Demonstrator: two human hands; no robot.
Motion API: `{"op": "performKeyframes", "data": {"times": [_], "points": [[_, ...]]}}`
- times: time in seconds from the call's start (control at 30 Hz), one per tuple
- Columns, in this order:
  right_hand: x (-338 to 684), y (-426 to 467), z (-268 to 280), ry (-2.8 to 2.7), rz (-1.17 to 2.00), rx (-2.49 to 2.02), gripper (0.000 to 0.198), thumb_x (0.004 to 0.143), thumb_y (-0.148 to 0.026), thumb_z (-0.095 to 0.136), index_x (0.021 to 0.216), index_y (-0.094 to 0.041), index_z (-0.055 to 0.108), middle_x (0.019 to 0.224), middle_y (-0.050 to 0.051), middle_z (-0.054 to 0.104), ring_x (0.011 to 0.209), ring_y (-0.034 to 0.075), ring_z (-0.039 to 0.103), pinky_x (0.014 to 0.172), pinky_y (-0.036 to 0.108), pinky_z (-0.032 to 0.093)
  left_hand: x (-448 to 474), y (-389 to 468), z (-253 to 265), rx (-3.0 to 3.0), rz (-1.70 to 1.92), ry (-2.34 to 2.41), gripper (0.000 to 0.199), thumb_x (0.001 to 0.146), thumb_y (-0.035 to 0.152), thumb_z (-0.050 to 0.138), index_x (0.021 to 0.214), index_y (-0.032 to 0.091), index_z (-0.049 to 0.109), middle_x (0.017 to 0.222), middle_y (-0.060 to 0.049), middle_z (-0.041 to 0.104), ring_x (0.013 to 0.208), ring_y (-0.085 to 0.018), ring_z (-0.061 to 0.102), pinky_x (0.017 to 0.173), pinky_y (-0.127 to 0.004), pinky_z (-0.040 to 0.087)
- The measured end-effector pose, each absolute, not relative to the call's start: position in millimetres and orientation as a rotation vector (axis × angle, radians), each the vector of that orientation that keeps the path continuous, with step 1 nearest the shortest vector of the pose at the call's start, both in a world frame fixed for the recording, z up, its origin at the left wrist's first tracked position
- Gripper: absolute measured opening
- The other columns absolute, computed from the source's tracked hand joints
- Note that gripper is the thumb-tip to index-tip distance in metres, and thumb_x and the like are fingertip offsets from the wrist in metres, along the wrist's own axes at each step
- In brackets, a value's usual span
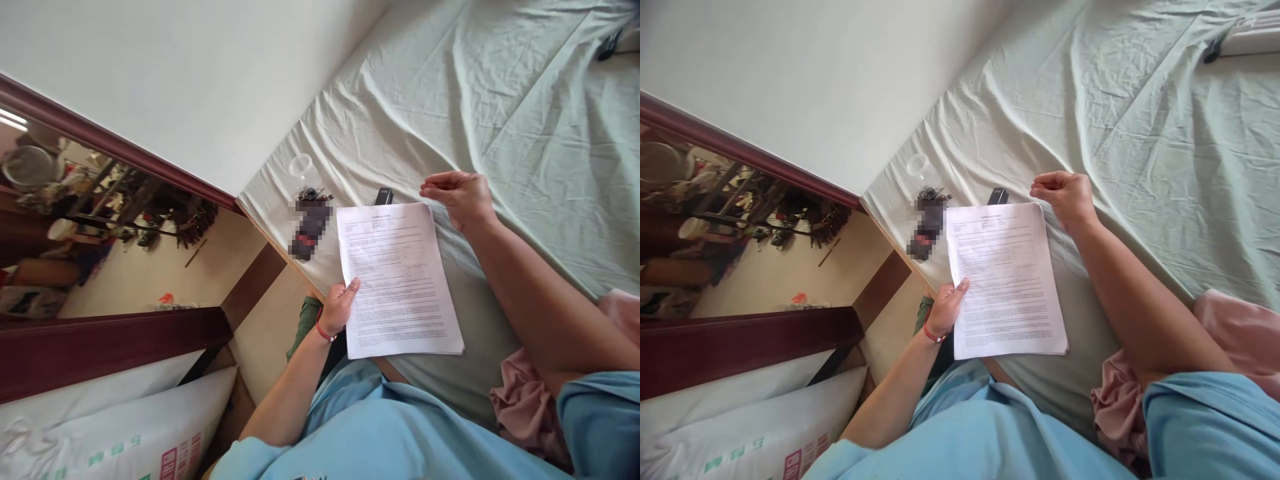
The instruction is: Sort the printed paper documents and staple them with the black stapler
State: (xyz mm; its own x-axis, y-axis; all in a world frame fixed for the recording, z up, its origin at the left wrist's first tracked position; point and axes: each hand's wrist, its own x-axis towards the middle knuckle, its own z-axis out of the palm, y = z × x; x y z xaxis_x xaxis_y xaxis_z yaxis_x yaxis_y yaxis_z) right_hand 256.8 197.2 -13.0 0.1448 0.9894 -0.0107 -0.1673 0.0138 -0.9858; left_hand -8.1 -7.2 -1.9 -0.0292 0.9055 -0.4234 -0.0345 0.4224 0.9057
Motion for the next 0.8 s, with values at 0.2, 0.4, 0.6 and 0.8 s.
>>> {"op": "performKeyframes", "data": {"times": [0.2, 0.4, 0.6, 0.8], "points": [[265.6, 201.3, -12.4, -0.921, 1.084, -1.391, 0.046, 0.102, -0.054, 0.066, 0.068, -0.022, 0.064, 0.051, 0.000, 0.053, 0.040, 0.010, 0.044, 0.045, 0.030, 0.043, -10.7, -18.8, -10.7, 0.836, 1.056, 1.404, 0.060, 0.084, 0.073, 0.077, 0.100, 0.015, 0.084, 0.101, -0.013, 0.084, 0.112, -0.036, 0.078, 0.090, -0.043, 0.065], [266.4, 201.0, -21.8, -1.077, 0.938, -1.471, 0.049, 0.105, -0.059, 0.055, 0.072, -0.024, 0.066, 0.052, -0.001, 0.050, 0.046, 0.013, 0.042, 0.054, 0.033, 0.041, -8.0, -22.2, -14.0, 0.873, 1.088, 1.393, 0.058, 0.086, 0.072, 0.074, 0.100, 0.017, 0.083, 0.105, -0.013, 0.084, 0.117, -0.036, 0.076, 0.094, -0.044, 0.064], [266.6, 194.0, -21.9, -1.412, 0.736, -1.569, 0.038, 0.103, -0.045, 0.058, 0.074, -0.023, 0.071, 0.053, -0.001, 0.055, 0.055, 0.016, 0.051, 0.072, 0.035, 0.046, -7.2, -23.9, -16.8, 0.942, 1.102, 1.362, 0.055, 0.091, 0.070, 0.070, 0.100, 0.017, 0.082, 0.109, -0.012, 0.083, 0.114, -0.033, 0.076, 0.098, -0.043, 0.062], [263.6, 181.5, -4.3, -1.630, 0.667, -1.637, 0.039, 0.099, -0.037, 0.060, 0.063, -0.025, 0.057, 0.054, -0.001, 0.052, 0.059, 0.017, 0.048, 0.067, 0.033, 0.039, -11.4, -24.6, -22.2, 0.878, 1.039, 1.364, 0.059, 0.088, 0.074, 0.071, 0.095, 0.016, 0.080, 0.099, -0.012, 0.082, 0.105, -0.031, 0.077, 0.092, -0.039, 0.062]]}}
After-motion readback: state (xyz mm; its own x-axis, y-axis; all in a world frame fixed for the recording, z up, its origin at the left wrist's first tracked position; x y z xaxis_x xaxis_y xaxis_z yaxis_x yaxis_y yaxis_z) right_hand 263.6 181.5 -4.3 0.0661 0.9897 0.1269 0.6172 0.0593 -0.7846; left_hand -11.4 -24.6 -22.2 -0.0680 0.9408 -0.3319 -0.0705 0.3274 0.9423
